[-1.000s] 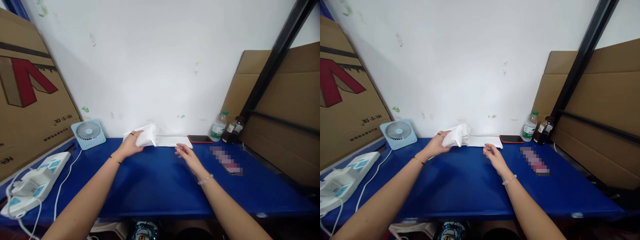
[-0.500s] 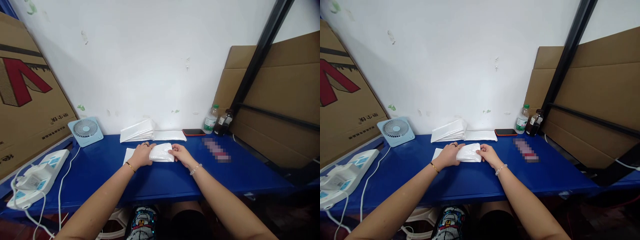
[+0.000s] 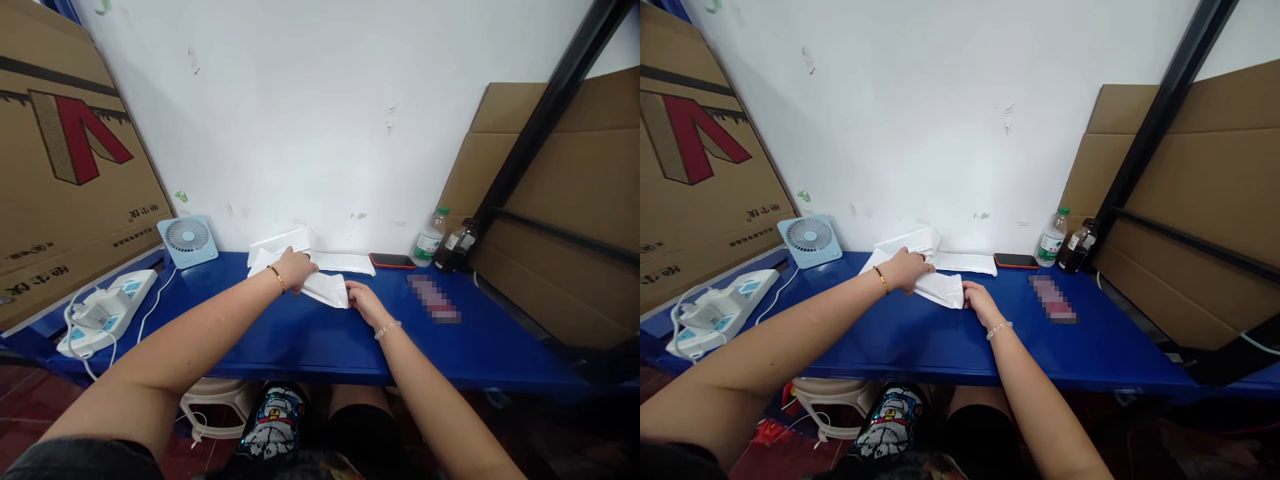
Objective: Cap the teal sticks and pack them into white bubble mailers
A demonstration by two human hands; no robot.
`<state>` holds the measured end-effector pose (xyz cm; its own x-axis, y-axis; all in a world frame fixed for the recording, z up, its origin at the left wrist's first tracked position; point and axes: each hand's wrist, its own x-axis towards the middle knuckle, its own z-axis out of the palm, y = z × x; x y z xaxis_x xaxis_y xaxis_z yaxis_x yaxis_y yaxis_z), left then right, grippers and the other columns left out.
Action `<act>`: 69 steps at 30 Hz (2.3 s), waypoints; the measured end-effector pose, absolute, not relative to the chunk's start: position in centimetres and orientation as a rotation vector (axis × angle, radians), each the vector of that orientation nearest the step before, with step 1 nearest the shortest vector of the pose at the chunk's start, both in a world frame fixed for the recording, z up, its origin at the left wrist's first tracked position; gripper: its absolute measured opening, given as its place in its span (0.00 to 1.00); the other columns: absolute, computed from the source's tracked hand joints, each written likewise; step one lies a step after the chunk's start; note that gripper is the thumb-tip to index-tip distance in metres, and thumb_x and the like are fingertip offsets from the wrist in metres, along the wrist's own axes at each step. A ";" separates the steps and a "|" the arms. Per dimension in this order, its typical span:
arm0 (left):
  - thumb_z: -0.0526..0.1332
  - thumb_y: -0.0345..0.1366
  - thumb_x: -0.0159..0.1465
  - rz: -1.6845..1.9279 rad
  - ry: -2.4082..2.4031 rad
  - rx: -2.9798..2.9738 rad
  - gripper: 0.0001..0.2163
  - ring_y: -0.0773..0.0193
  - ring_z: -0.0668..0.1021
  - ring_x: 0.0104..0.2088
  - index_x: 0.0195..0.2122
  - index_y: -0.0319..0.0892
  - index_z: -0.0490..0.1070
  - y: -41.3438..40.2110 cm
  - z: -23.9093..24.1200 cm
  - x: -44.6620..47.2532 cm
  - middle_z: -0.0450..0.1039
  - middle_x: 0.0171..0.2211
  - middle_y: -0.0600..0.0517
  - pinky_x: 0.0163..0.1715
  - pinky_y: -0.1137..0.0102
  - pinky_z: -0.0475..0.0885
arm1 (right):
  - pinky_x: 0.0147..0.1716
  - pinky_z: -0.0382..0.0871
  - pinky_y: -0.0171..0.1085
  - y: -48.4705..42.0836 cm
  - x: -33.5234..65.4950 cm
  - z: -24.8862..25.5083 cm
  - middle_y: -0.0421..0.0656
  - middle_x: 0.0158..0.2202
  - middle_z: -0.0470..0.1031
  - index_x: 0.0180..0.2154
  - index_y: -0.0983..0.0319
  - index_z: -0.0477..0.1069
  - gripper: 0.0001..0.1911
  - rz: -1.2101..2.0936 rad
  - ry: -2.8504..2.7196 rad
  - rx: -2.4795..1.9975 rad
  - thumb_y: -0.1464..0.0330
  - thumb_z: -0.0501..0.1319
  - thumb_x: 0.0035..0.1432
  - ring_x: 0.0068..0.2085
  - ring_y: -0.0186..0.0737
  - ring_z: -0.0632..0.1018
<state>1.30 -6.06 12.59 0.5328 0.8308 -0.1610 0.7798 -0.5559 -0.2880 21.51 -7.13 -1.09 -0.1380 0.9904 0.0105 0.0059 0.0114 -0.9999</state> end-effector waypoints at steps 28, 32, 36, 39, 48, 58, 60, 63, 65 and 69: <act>0.69 0.29 0.34 0.487 -1.539 -2.512 0.39 0.45 0.71 0.46 0.51 0.57 0.70 -4.2 14.5 0.5 0.70 0.47 0.45 0.47 0.53 0.62 | 0.27 0.56 0.33 -7.6 23.0 -0.7 0.43 0.37 0.73 0.39 0.57 0.71 0.08 0.156 -2.223 -1.722 0.66 0.55 0.60 0.36 0.40 0.74; 0.70 0.26 0.31 0.480 -1.540 -2.479 0.38 0.44 0.70 0.47 0.48 0.56 0.72 -4.1 14.2 -0.2 0.70 0.47 0.45 0.48 0.52 0.59 | 0.25 0.54 0.33 -7.6 23.3 -0.7 0.43 0.37 0.70 0.38 0.57 0.71 0.10 0.178 -2.184 -1.741 0.61 0.57 0.58 0.34 0.38 0.72; 0.70 0.22 0.29 0.410 -1.585 -2.497 0.37 0.42 0.69 0.49 0.44 0.52 0.75 -4.0 14.1 -0.9 0.70 0.47 0.44 0.50 0.51 0.55 | 0.27 0.55 0.33 -7.6 23.6 -0.8 0.42 0.37 0.68 0.38 0.58 0.71 0.11 0.225 -2.168 -1.687 0.60 0.60 0.55 0.35 0.37 0.71; 0.70 0.19 0.27 0.341 -1.600 -2.498 0.38 0.41 0.67 0.49 0.43 0.51 0.75 -3.9 14.4 -1.7 0.69 0.48 0.44 0.51 0.51 0.52 | 0.27 0.55 0.33 -7.6 23.7 -0.9 0.42 0.37 0.68 0.39 0.58 0.71 0.13 0.226 -2.167 -1.656 0.58 0.61 0.54 0.36 0.38 0.71; 0.70 0.19 0.26 0.304 -1.584 -2.403 0.39 0.41 0.63 0.52 0.43 0.52 0.74 -3.6 16.3 -3.4 0.67 0.50 0.47 0.53 0.51 0.48 | 0.34 0.60 0.35 -7.6 23.4 -0.8 0.44 0.41 0.67 0.45 0.57 0.71 0.20 0.236 -2.185 -1.654 0.54 0.60 0.53 0.43 0.44 0.70; 0.72 0.31 0.34 0.394 -1.661 -2.271 0.36 0.40 0.64 0.53 0.49 0.49 0.72 -4.3 18.7 -5.6 0.66 0.53 0.42 0.52 0.49 0.50 | 0.36 0.62 0.36 -7.7 23.4 -0.7 0.44 0.42 0.67 0.46 0.56 0.70 0.21 0.247 -2.201 -1.677 0.53 0.59 0.54 0.45 0.44 0.69; 0.71 0.31 0.35 0.402 -1.669 -2.259 0.36 0.41 0.65 0.53 0.50 0.51 0.71 -4.1 19.2 -6.3 0.66 0.53 0.42 0.52 0.49 0.51 | 0.37 0.62 0.36 -7.8 23.3 -0.7 0.44 0.42 0.67 0.46 0.56 0.70 0.21 0.243 -2.199 -1.671 0.53 0.60 0.54 0.46 0.45 0.68; 0.70 0.31 0.35 0.422 -1.683 -2.278 0.39 0.42 0.66 0.52 0.54 0.53 0.67 -3.6 18.9 -8.0 0.66 0.53 0.42 0.50 0.51 0.55 | 0.39 0.63 0.38 -7.9 23.2 -0.7 0.45 0.43 0.66 0.47 0.56 0.70 0.21 0.225 -2.201 -1.643 0.54 0.60 0.53 0.46 0.46 0.67; 0.68 0.32 0.38 0.417 -1.743 -2.305 0.41 0.43 0.69 0.50 0.57 0.52 0.64 -3.0 17.5 -9.6 0.65 0.53 0.40 0.49 0.51 0.58 | 0.42 0.63 0.39 -8.0 23.1 -0.7 0.45 0.43 0.66 0.49 0.56 0.70 0.22 0.200 -2.212 -1.604 0.54 0.60 0.54 0.46 0.46 0.67; 0.65 0.32 0.40 0.409 -1.842 -2.331 0.41 0.44 0.70 0.50 0.60 0.47 0.60 -1.6 11.9 -13.5 0.66 0.53 0.39 0.49 0.55 0.62 | 0.45 0.62 0.41 -8.0 22.7 -0.7 0.45 0.43 0.66 0.50 0.54 0.70 0.22 0.163 -2.256 -1.546 0.55 0.59 0.56 0.45 0.45 0.66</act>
<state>-13.47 -1.64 11.94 0.2122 0.9694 -0.1238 0.9306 -0.2391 -0.2773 22.75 -8.03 -0.68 -0.3088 0.9154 0.2582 0.8689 0.3819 -0.3148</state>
